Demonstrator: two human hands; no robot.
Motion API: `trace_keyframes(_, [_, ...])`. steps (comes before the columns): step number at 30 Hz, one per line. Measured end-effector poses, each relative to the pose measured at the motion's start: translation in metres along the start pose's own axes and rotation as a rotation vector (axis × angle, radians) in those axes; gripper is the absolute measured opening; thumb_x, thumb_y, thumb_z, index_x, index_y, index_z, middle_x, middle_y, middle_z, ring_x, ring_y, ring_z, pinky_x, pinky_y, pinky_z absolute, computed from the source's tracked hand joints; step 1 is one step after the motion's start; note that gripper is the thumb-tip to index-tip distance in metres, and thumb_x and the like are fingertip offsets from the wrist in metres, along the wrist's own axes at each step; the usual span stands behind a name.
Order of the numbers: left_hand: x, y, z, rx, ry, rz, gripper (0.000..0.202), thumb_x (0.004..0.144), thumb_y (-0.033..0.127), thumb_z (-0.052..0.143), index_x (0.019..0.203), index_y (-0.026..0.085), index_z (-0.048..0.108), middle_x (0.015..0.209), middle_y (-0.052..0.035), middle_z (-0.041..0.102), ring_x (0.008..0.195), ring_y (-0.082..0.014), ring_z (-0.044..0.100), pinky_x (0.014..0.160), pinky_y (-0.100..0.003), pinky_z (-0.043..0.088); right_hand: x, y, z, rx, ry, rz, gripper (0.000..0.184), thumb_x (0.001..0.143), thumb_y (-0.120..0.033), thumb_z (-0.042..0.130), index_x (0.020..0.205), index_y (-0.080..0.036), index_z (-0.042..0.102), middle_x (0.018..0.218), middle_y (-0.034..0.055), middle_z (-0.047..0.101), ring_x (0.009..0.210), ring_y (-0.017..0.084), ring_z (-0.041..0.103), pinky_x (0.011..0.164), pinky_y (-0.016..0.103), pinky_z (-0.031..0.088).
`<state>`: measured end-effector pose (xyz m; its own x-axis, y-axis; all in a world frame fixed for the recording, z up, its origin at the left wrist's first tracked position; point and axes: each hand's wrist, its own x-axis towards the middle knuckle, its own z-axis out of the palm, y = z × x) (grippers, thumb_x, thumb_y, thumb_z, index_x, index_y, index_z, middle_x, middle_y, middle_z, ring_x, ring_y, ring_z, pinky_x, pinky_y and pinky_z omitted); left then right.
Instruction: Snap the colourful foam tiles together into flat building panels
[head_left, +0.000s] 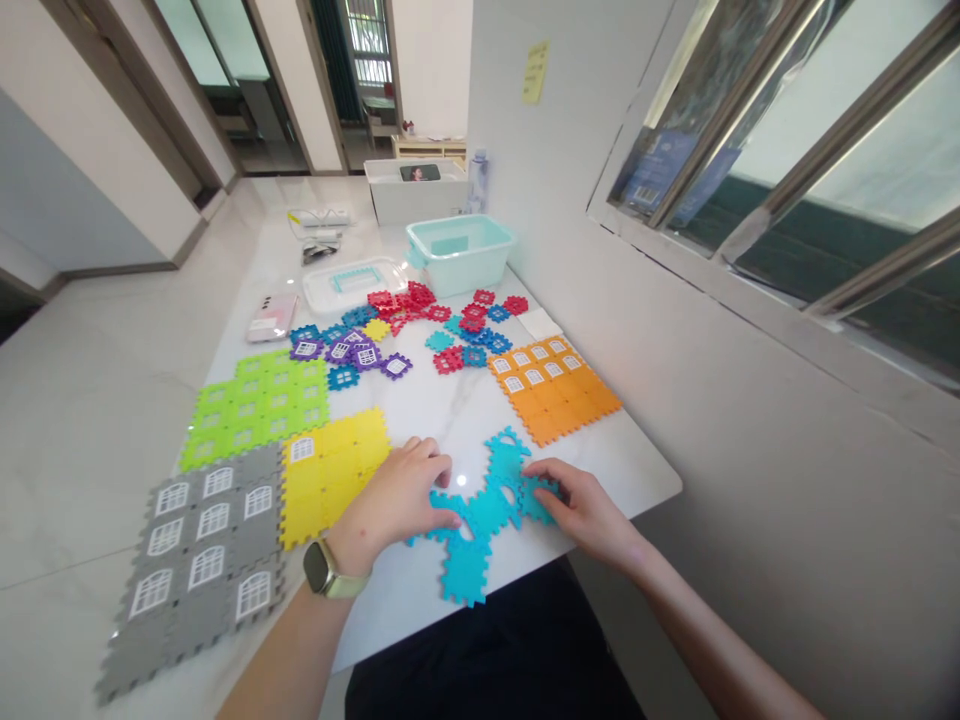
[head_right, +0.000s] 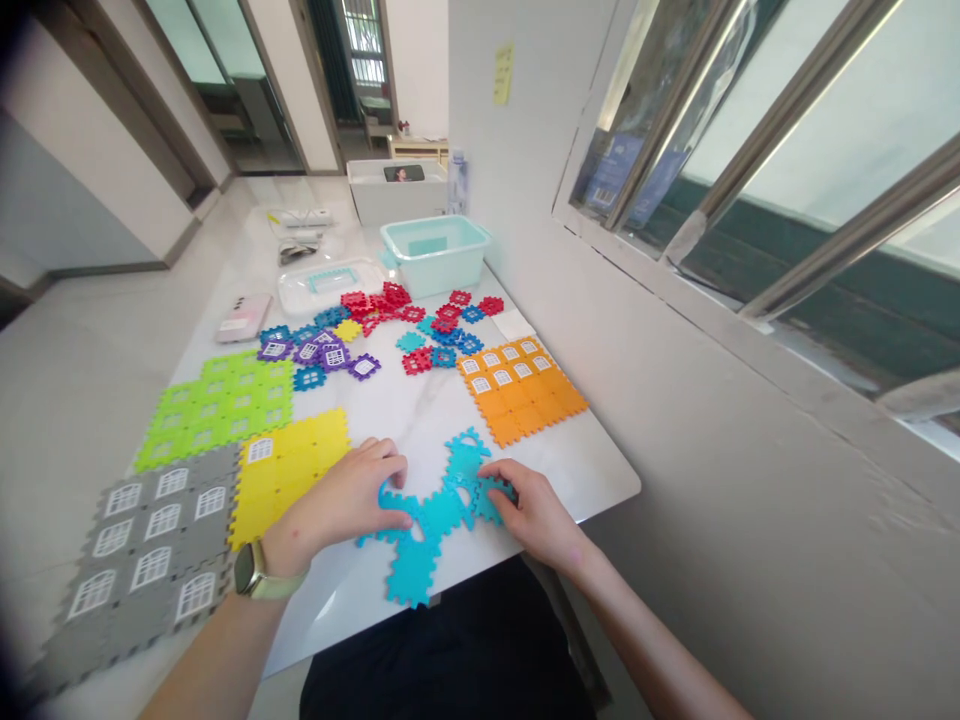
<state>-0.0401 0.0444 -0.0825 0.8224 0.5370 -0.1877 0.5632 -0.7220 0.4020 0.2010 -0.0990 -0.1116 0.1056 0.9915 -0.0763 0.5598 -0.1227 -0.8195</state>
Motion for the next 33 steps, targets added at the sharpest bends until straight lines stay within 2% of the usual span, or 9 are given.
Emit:
trace_keyframes(4, [0.005,-0.004,0.002,-0.048,0.040,0.010,0.039,0.071,0.048,0.080,0.097,0.024,0.063,0.102,-0.0035,0.058,0.103,-0.0262,0.052,0.089,-0.037,0.042,0.024,-0.001,0.000,-0.020,0.006,-0.076,0.025,0.087,-0.023,0.055,0.111,-0.026,0.064,0.108,0.0062,0.069,0.094,0.024,0.064,0.075,0.035,0.052])
trace_keyframes(8, [0.008,-0.008,0.007,-0.083,0.083,0.034,0.047,0.072,0.045,0.080,0.111,0.027,0.062,0.112,-0.0038,0.057,0.107,-0.0270,0.051,0.093,-0.039,0.041,0.036,-0.002,0.001,-0.081,0.037,-0.207,0.021,0.087,-0.021,0.057,0.106,-0.025,0.065,0.109,0.0080,0.066,0.103,0.025,0.062,0.092,0.042,0.049])
trace_keyframes(15, [0.009,-0.005,0.007,-0.144,0.065,0.094,0.057,0.073,0.038,0.080,0.125,0.030,0.058,0.122,-0.0032,0.055,0.115,-0.0274,0.048,0.099,-0.040,0.039,0.019,0.005,0.009,-0.143,0.099,-0.224,0.014,0.091,-0.026,0.058,0.098,-0.026,0.069,0.117,0.0091,0.065,0.111,0.027,0.060,0.097,0.046,0.049])
trace_keyframes(23, [0.012,-0.006,0.010,-0.175,0.054,0.083,0.055,0.073,0.036,0.080,0.123,0.030,0.059,0.124,-0.0026,0.055,0.116,-0.0268,0.048,0.101,-0.040,0.038,0.011,0.012,-0.001,-0.222,-0.008,-0.332,0.031,0.089,-0.029,0.065,0.120,-0.026,0.064,0.130,0.0114,0.060,0.119,0.028,0.056,0.102,0.048,0.048])
trace_keyframes(25, [0.012,-0.005,0.010,-0.176,0.042,0.076,0.054,0.073,0.035,0.080,0.123,0.031,0.060,0.125,-0.0022,0.054,0.117,-0.0269,0.047,0.102,-0.041,0.038,0.011,0.015,-0.005,-0.248,0.004,-0.376,0.030,0.089,-0.028,0.064,0.119,-0.026,0.064,0.129,0.0115,0.061,0.118,0.028,0.058,0.101,0.048,0.049])
trace_keyframes(29, [0.011,-0.002,0.009,-0.198,0.016,0.055,0.053,0.074,0.031,0.076,0.125,0.033,0.059,0.129,-0.0022,0.052,0.120,-0.0281,0.045,0.103,-0.043,0.037,0.009,0.018,-0.011,-0.272,0.114,-0.451,0.027,0.088,-0.023,0.064,0.114,-0.023,0.065,0.124,0.0123,0.064,0.114,0.027,0.060,0.098,0.048,0.051])
trace_keyframes(33, [0.011,0.000,0.009,-0.213,0.012,0.043,0.054,0.075,0.029,0.074,0.126,0.033,0.058,0.131,-0.0021,0.051,0.123,-0.0292,0.043,0.103,-0.045,0.037,0.003,0.016,-0.007,-0.236,0.068,-0.448,0.025,0.088,-0.024,0.066,0.113,-0.022,0.066,0.124,0.0121,0.064,0.113,0.025,0.061,0.095,0.042,0.054])
